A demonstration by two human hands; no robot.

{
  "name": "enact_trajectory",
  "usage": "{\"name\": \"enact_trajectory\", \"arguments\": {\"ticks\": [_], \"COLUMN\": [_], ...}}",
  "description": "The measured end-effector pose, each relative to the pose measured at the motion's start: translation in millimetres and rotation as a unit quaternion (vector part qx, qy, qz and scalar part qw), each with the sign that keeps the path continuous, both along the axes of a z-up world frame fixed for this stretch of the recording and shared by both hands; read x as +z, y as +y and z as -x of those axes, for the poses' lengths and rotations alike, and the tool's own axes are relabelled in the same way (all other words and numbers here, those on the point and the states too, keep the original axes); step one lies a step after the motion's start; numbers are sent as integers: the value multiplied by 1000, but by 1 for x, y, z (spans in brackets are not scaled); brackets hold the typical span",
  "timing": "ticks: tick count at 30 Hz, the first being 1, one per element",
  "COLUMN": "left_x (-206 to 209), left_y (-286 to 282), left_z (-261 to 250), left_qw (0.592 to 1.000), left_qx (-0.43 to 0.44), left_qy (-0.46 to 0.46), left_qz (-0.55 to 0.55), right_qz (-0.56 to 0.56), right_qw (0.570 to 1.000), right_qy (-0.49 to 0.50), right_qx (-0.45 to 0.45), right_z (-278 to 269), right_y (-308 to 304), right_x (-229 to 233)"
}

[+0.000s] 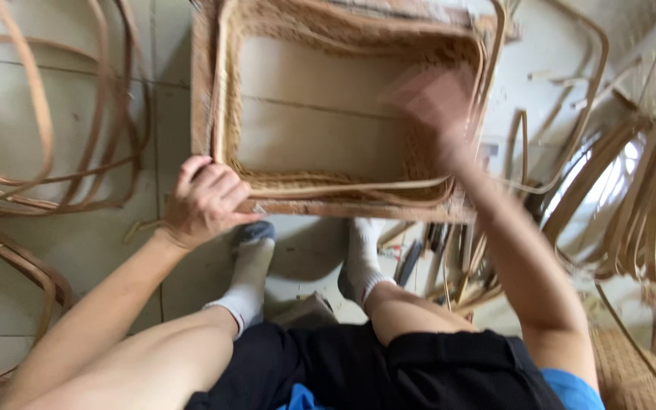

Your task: The person weaves a rectangular basket by inserting and bending thin wooden strips into the basket's frame. They use a hammer to secure the strips and a pair of scissors to trim excess material.

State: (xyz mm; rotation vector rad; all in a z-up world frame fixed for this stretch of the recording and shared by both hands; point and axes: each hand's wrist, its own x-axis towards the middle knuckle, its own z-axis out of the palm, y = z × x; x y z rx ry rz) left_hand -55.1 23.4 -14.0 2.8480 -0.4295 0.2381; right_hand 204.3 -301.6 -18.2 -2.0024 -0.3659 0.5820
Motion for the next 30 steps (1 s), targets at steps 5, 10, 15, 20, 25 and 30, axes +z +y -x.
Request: {"name": "enact_trajectory", "arguments": {"ticks": [5, 10, 15, 20, 25, 30], "left_x": [0, 1, 5, 4, 3, 3], "left_y": [-1, -1, 0, 0, 0, 0], "left_z": [-3, -2, -7, -1, -4, -4], "left_qw": [1000, 1000, 1000, 1000, 1000, 1000], "left_qx": [8, 1, 3, 3, 6, 4], "left_qy": [9, 10, 5, 8, -4, -5], "left_qz": [9, 0, 12, 14, 11, 5], "right_qz": [222, 183, 258, 280, 239, 270], "right_qw": [941, 954, 902, 903, 917, 885], "right_qy": [-253, -222, -339, -319, -312, -372], "right_qx": [41, 85, 67, 62, 66, 73], "right_z": [-82, -107, -115, -104, -123, -136], "right_y": [-81, -74, -54, -56, -61, -62], "right_x": [5, -2, -20, -36, -29, -38]}}
